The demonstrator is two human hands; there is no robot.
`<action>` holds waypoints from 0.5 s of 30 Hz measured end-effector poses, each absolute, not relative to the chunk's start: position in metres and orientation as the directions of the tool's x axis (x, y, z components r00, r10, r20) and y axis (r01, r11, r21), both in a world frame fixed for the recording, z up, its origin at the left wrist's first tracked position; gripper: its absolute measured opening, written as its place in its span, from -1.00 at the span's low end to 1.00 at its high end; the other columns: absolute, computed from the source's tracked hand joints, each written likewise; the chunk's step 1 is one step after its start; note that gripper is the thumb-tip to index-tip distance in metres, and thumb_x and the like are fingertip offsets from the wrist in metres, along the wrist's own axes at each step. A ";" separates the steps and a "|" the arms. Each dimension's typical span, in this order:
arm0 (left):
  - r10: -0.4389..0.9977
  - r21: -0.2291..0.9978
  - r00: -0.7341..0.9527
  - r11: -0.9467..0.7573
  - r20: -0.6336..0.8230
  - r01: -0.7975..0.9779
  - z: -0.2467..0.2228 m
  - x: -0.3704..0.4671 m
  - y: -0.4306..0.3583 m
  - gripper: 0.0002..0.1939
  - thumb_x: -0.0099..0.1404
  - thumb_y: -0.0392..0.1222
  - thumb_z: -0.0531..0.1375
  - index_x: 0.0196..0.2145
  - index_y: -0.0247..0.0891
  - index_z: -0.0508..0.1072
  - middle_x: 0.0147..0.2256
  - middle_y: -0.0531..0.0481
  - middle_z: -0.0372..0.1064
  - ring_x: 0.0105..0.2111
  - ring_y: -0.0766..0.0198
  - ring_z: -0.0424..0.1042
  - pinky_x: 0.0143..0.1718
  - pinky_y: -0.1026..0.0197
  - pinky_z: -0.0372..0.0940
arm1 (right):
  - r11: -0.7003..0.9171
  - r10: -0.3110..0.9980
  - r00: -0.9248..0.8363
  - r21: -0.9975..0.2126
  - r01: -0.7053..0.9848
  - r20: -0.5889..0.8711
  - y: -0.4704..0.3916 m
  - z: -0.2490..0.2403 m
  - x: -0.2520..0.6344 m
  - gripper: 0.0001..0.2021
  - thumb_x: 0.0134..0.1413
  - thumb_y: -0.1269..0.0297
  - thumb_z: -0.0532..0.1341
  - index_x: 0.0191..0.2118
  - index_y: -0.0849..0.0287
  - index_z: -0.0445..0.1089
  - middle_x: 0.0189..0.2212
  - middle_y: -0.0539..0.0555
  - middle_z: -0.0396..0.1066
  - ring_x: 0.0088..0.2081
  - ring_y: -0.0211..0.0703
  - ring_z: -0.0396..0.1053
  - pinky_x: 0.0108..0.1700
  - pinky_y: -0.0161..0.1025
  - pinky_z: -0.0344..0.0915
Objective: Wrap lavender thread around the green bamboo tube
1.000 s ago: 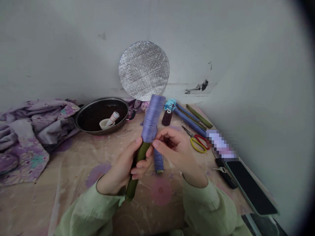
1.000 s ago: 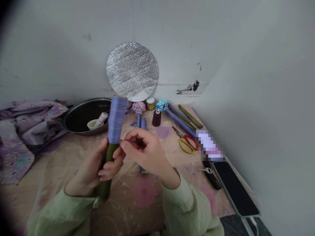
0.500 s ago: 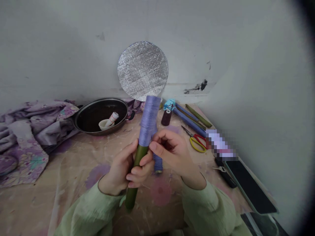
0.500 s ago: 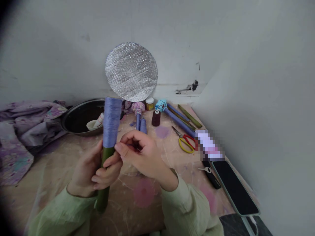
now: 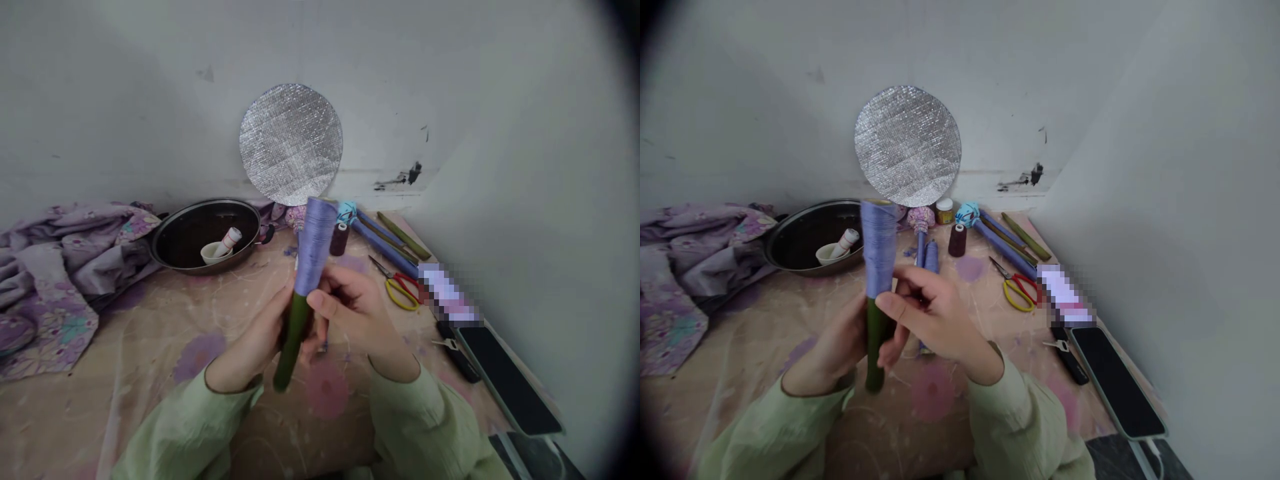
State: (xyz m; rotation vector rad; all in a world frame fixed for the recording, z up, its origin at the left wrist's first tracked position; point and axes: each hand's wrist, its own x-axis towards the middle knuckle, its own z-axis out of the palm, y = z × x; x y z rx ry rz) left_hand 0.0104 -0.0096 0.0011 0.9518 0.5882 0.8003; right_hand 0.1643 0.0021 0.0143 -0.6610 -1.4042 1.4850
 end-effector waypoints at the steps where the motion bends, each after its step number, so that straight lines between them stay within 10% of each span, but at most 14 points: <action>1: 0.870 0.897 0.489 0.265 -0.063 -0.355 0.001 0.012 -0.009 -0.31 0.35 0.39 0.04 -0.49 -0.32 0.49 -0.65 0.02 0.32 -0.64 0.36 0.34 -0.56 0.34 0.30 | 0.102 0.892 -0.394 -0.948 -0.301 0.221 0.003 0.013 0.163 -0.71 0.13 0.02 0.39 -0.18 0.09 0.44 -0.58 -0.14 0.27 -0.63 -0.23 0.43 -0.63 -0.32 0.37; 5: 0.963 0.939 0.249 -0.014 0.106 -0.343 0.004 0.014 -0.009 -0.52 0.26 0.26 0.28 -0.43 -0.27 0.44 -0.56 0.09 0.29 -0.60 0.40 0.24 -0.57 0.34 0.20 | 0.133 0.906 -0.349 -0.943 -0.305 0.241 0.006 0.013 0.160 -0.68 0.08 0.03 0.42 -0.24 0.10 0.37 -0.57 -0.18 0.22 -0.58 -0.25 0.47 -0.55 -0.32 0.49; 15: 0.938 0.948 0.346 0.085 0.027 -0.305 -0.002 0.006 -0.009 -0.49 0.31 0.27 0.21 -0.47 -0.27 0.37 -0.65 0.19 0.08 -0.70 0.49 -0.03 -0.73 0.41 -0.12 | 0.233 0.884 -0.363 -0.951 -0.205 0.295 0.005 0.017 0.159 -0.69 0.14 0.00 0.36 -0.26 0.10 0.34 -0.52 -0.11 0.27 -0.51 -0.29 0.33 -0.51 -0.35 0.31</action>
